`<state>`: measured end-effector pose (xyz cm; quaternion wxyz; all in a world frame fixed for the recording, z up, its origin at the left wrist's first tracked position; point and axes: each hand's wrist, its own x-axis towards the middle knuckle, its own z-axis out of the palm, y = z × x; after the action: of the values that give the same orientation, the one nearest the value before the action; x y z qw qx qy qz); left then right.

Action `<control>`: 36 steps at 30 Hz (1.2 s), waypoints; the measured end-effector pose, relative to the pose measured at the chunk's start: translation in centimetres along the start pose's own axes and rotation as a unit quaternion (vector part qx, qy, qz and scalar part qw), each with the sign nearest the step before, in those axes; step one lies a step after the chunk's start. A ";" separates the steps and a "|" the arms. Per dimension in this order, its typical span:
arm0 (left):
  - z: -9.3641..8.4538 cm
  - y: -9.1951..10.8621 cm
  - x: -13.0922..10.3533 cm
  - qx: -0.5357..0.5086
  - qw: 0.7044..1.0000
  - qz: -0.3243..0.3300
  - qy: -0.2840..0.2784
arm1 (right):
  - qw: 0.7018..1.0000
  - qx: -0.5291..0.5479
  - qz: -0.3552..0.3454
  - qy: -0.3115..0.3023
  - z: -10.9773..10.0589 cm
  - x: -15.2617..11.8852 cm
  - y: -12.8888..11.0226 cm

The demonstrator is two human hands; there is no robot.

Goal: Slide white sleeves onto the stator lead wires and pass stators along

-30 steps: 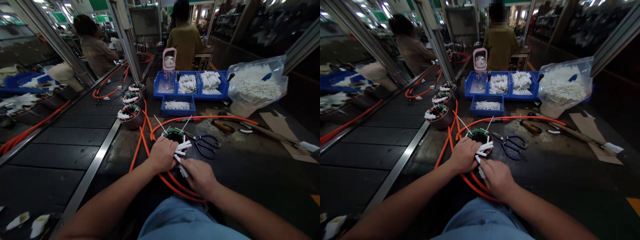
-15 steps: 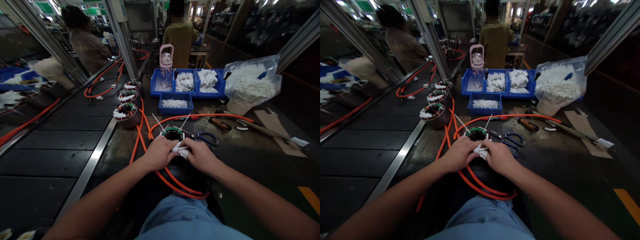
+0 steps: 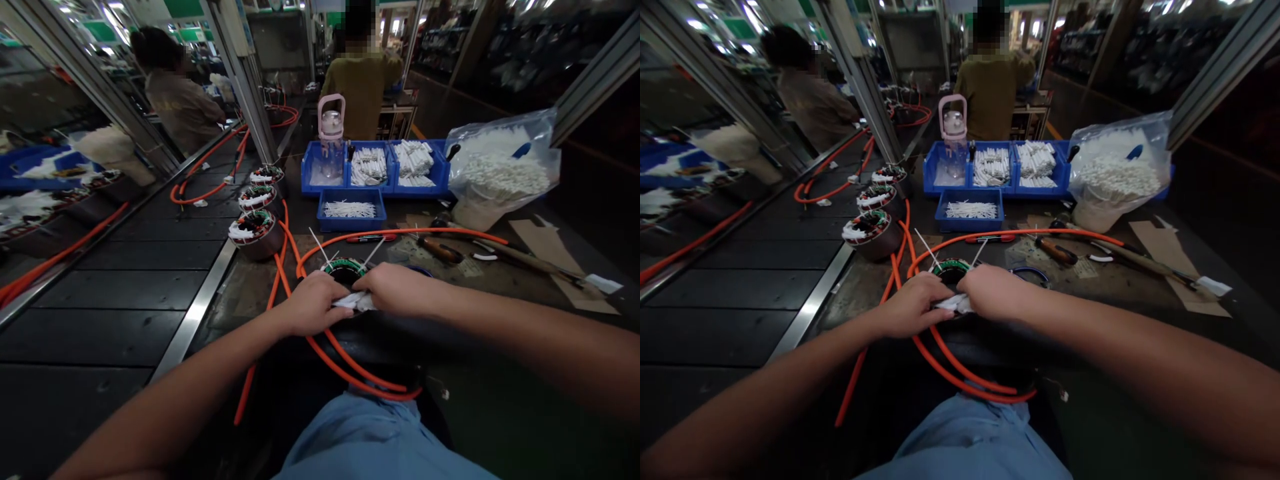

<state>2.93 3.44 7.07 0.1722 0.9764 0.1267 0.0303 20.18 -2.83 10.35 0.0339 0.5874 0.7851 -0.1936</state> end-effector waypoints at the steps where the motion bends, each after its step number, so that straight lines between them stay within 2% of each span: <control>1: -0.2 -0.3 -0.2 -0.008 1.000 0.018 -0.012 | 1.000 -0.021 -0.005 -0.021 -0.2 0.3 -0.3; 3: -0.5 -0.6 -0.3 -0.017 0.999 0.025 -0.024 | 0.996 -0.059 -0.025 -0.057 -0.5 0.9 -0.7; 9: -0.7 -0.4 0.2 -0.021 0.998 -0.019 -0.051 | 0.980 -0.118 -0.110 -0.114 -0.9 3.1 0.0; 13: -0.5 0.3 0.0 -0.001 0.998 -0.035 -0.056 | 0.979 -0.126 -0.107 -0.117 -0.9 3.2 -0.3; 17: 0.0 1.0 -0.9 0.018 0.999 -0.035 -0.034 | 0.990 -0.092 -0.098 -0.042 -0.2 1.5 -0.2; 20: 0.6 1.0 -1.6 0.022 0.999 -0.033 -0.010 | 0.989 0.054 -0.127 0.053 0.9 -0.5 1.9; 23: 1.0 1.0 -1.9 0.030 0.999 -0.044 0.011 | 0.946 0.214 -0.106 0.217 2.9 -2.3 5.3; 25: 1.0 1.2 -1.9 0.034 0.998 -0.049 0.006 | 0.926 0.236 -0.067 0.286 4.6 -3.0 7.2; 27: 0.7 1.7 -1.8 0.035 0.998 -0.057 -0.004 | 0.925 0.235 -0.077 0.288 6.3 -3.3 8.1; 30: 0.4 2.6 -1.4 0.029 0.997 -0.070 -0.011 | 0.908 0.269 -0.161 0.278 7.8 -2.9 7.7; 33: 0.9 3.3 -1.0 0.022 0.995 -0.097 0.011 | 0.877 0.301 -0.211 0.309 7.8 -1.9 6.9; 36: 1.9 3.4 -0.7 0.018 0.990 -0.132 0.050 | 0.870 0.308 -0.232 0.308 7.2 -0.7 6.6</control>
<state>3.25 -0.45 6.42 0.1502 0.9514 0.2636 0.0538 25.31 -4.41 2.20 -0.4379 0.3991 0.7699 -0.2373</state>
